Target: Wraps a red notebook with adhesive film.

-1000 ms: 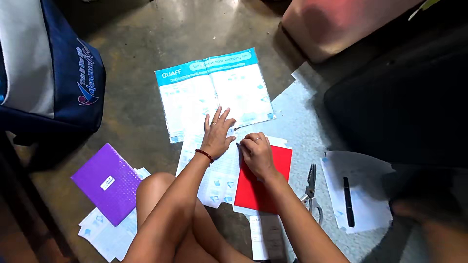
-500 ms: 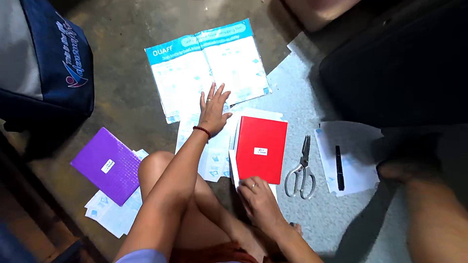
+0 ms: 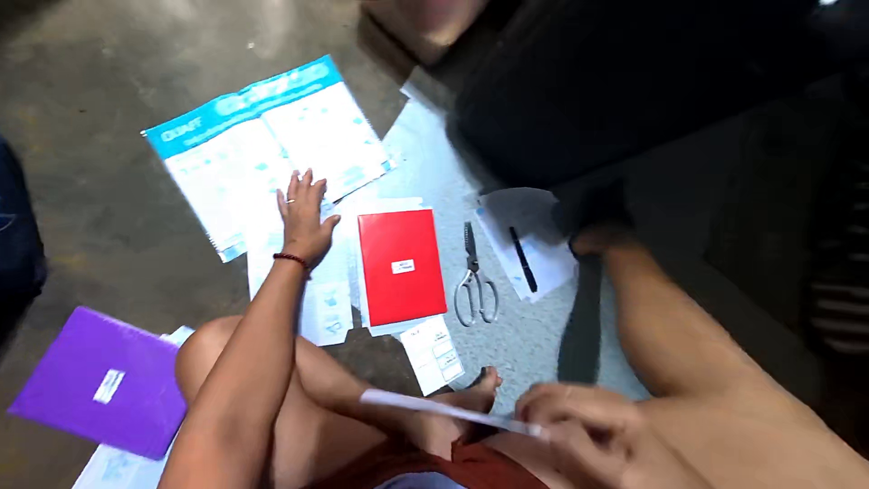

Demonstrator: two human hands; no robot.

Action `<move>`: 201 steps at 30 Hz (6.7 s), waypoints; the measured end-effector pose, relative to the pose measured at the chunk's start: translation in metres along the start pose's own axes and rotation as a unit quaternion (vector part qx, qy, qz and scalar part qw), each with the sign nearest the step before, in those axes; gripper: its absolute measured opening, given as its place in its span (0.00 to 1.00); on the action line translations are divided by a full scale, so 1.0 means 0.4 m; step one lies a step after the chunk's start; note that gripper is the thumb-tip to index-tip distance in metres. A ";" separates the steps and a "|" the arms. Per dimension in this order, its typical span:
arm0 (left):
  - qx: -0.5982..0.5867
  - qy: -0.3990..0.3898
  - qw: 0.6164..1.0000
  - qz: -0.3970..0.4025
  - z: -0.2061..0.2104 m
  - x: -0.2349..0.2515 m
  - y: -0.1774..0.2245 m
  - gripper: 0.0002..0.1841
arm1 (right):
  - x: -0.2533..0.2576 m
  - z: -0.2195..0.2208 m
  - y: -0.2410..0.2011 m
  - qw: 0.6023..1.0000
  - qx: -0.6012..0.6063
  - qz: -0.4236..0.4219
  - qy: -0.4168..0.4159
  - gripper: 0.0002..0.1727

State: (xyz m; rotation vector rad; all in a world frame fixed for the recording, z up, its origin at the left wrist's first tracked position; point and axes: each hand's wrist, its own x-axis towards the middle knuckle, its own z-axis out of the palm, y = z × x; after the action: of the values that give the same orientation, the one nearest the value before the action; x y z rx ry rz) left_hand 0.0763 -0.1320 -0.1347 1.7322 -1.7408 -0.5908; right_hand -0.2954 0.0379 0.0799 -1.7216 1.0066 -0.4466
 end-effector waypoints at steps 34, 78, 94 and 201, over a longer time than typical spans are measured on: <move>-0.137 -0.236 0.932 -0.238 -0.064 -0.124 0.251 0.24 | 0.427 0.154 0.288 0.927 -0.160 0.252 0.227 0.42; -0.235 -0.120 0.895 -0.361 -0.164 -0.124 0.131 0.12 | 0.468 0.114 0.336 0.920 0.295 0.192 0.171 0.32; -0.087 -0.122 0.937 -0.316 -0.157 -0.090 0.110 0.11 | 0.450 0.085 0.295 0.930 0.249 0.166 0.211 0.31; -0.081 -0.348 0.871 -0.336 -0.139 -0.051 0.114 0.10 | 0.470 0.151 0.313 0.915 0.273 0.206 0.214 0.30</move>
State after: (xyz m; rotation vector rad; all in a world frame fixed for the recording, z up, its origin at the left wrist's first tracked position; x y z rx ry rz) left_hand 0.0810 -0.1039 -0.0655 2.1438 -1.3702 -1.7959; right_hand -0.1955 -0.0892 -0.0891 -0.8923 1.3623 -0.7621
